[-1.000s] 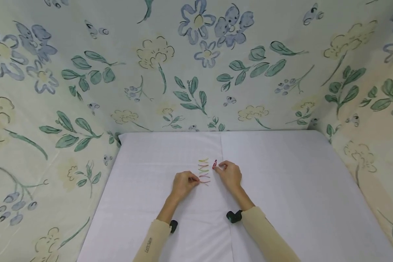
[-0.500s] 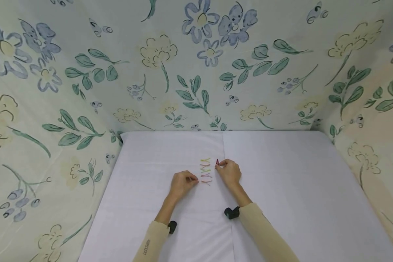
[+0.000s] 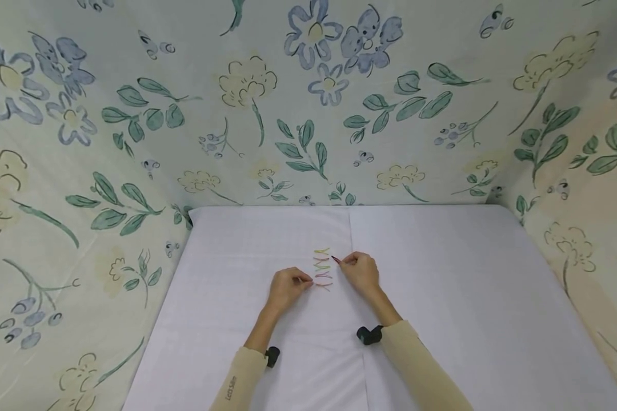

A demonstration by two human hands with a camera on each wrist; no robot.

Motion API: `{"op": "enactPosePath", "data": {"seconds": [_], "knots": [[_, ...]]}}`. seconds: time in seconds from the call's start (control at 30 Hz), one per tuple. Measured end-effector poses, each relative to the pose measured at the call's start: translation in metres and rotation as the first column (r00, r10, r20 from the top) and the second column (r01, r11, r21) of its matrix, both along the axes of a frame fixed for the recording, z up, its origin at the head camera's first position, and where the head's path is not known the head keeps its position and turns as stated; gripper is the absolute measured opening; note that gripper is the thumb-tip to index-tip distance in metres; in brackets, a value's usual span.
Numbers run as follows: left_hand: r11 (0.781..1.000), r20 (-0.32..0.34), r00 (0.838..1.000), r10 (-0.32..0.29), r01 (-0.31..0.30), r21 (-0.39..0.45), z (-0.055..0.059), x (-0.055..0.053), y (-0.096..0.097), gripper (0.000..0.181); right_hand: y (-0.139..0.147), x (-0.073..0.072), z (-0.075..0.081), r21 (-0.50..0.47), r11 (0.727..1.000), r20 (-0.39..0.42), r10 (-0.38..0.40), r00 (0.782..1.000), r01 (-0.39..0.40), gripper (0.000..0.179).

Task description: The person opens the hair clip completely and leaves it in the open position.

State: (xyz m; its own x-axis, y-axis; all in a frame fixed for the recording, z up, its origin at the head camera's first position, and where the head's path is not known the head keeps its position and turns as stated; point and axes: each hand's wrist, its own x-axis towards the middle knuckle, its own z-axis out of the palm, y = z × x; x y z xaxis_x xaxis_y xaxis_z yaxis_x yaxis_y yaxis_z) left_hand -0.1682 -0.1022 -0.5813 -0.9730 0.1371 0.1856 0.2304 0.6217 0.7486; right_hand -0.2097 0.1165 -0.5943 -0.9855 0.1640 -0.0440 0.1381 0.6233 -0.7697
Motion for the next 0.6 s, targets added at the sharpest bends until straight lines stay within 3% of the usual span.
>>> {"op": "enactPosePath", "data": {"seconds": [0.2,0.4,0.6], "knots": [[0.998,-0.028,1.0,-0.001,0.003,0.064,0.003,-0.002,0.007,0.012,0.003,0.012,0.006,-0.092,0.988,0.0,0.122,0.993,-0.122,0.011],[0.992,-0.014,0.998,-0.054,0.055,0.112,0.005,-0.004,0.012,0.011,0.001,0.028,0.016,-0.087,0.927,-0.055,0.362,0.931,-0.366,0.005],[0.99,0.016,0.996,-0.089,0.087,0.11,0.005,-0.004,0.014,0.005,0.001,0.036,0.017,-0.096,0.906,-0.13,0.399,0.908,-0.412,0.005]]}}
